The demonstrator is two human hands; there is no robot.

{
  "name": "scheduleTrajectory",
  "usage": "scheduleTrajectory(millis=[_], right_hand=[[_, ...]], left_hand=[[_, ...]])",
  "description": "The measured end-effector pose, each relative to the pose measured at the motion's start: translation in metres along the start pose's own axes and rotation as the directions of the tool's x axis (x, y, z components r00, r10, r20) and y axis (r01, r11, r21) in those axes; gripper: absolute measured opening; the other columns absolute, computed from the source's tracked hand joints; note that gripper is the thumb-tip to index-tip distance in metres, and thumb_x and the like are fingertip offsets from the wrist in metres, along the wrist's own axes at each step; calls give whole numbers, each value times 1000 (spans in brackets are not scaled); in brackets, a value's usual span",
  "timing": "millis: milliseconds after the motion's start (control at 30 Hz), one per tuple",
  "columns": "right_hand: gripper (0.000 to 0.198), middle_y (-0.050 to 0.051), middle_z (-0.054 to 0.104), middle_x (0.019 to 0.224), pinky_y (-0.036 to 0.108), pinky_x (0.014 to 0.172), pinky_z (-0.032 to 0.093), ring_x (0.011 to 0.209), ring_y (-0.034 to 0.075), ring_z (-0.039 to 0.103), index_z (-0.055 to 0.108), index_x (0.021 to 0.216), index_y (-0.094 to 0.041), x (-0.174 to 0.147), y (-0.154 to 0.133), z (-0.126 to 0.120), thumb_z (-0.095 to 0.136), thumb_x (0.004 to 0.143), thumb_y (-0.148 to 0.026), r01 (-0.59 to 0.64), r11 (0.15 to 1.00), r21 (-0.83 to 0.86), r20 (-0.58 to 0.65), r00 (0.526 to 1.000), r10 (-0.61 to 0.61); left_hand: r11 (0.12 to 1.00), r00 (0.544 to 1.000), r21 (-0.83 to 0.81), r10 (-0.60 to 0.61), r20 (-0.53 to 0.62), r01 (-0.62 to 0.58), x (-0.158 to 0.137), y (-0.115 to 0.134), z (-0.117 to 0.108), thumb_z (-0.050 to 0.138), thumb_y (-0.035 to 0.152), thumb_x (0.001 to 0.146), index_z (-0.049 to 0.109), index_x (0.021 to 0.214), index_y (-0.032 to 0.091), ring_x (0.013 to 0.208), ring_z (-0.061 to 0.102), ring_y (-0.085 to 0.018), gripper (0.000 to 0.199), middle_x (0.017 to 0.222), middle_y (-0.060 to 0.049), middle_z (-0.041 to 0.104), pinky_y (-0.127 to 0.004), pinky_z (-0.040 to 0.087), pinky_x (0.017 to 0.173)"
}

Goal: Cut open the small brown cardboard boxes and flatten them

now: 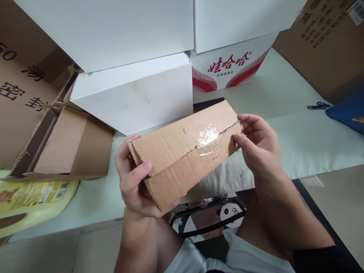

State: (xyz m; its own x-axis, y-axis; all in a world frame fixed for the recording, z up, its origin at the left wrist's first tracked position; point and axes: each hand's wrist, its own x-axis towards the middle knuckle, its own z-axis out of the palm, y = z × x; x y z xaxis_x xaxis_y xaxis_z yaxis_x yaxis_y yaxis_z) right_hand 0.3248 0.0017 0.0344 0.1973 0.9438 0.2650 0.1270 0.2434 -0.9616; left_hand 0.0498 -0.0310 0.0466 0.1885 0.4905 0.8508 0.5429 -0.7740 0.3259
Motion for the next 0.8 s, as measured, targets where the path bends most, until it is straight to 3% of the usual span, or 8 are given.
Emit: scheduleTrajectory(millis=[367, 633, 800], right_hand=[[25, 3, 64, 92, 34, 72, 56, 84, 18, 63, 69, 105, -23, 1, -4, 2, 66, 81, -28, -170, 971, -169, 74, 980, 185], [30, -3, 50, 77, 26, 55, 46, 67, 13, 50, 54, 87, -25, 1, -8, 1, 79, 73, -35, -121, 990, 71, 140, 984, 110], [48, -1, 55, 84, 27, 57, 49, 71, 15, 53, 53, 89, -26, 2, -4, -2, 87, 70, -53, -167, 969, 183, 201, 971, 129]], left_hand=[[994, 1000, 112, 2, 3, -2, 5, 5, 2, 87, 54, 57, 58, 121, 35, 129, 56, -44, 72, 144, -13, 54, -63, 55, 93], [999, 1000, 44, 20, -17, -20, 1, 1, 0, 88, 57, 55, 57, 124, 32, 130, 56, -43, 80, 145, -15, 54, -63, 57, 90], [1000, 999, 17, -9, -31, 9, -4, -2, -1, 83, 65, 57, 55, 121, 34, 130, 56, -44, 77, 149, -11, 53, -68, 56, 88]])
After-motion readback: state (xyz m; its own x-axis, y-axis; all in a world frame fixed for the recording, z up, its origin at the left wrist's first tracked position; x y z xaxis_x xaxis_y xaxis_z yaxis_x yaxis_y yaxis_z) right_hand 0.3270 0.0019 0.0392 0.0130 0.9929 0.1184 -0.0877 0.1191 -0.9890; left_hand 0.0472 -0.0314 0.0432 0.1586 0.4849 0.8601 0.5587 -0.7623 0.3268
